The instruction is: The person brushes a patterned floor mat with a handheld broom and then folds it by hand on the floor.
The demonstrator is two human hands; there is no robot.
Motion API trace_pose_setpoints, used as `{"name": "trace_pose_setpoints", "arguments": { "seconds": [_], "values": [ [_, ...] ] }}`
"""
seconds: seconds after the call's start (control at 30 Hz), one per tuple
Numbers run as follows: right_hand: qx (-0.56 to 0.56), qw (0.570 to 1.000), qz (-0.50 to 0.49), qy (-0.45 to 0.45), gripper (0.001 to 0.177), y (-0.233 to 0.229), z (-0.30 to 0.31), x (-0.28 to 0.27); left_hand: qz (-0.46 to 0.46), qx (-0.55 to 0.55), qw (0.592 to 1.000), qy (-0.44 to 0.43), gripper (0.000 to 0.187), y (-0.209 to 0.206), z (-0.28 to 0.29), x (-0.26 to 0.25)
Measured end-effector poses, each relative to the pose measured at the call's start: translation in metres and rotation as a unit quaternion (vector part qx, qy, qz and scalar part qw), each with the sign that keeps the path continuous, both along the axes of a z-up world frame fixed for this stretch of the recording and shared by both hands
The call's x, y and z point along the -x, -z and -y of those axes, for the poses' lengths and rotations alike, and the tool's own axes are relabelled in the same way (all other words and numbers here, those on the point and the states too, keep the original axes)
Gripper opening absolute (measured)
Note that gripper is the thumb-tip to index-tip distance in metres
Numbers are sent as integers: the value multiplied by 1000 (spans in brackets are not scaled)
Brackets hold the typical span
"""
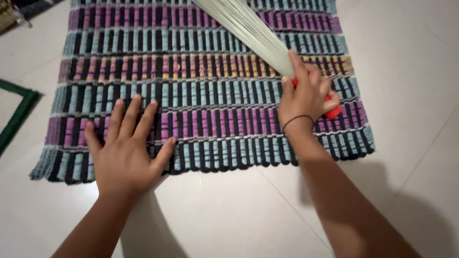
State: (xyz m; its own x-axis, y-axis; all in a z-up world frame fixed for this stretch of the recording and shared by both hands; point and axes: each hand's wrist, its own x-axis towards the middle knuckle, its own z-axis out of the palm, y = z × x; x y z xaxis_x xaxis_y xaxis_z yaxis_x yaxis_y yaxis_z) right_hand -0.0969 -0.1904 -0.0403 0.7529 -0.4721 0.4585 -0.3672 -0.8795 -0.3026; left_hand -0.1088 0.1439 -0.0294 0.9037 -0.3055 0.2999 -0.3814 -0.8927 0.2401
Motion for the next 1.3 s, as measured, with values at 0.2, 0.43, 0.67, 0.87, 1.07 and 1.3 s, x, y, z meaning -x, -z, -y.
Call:
{"name": "trace_pose_setpoints", "arguments": {
  "seconds": [0.2,0.43,0.67,0.87,1.07,1.3],
  "values": [
    [70,946,-37,-314,46,-1,-8,-2,-9,-12,1000,-4,72,-3,-1,-3],
    [115,924,-86,-355,45,-10,-10,-22,-22,2,1000,-12,71,-7,3,-3],
    [66,987,-23,-145,48,-3,-9,-45,-1,-14,1000,-12,72,-5,4,-5],
    [115,947,-8,-299,52,-11,-13,-28,2,12,1000,-6,73,-5,4,-4],
    [155,867,-56,-471,51,-26,-13,-32,-36,-24,999,-24,76,-6,4,-5],
    [141,947,-44,-287,42,-20,-1,-61,-9,6,1000,-15,72,-10,5,-4]
  ]
}}
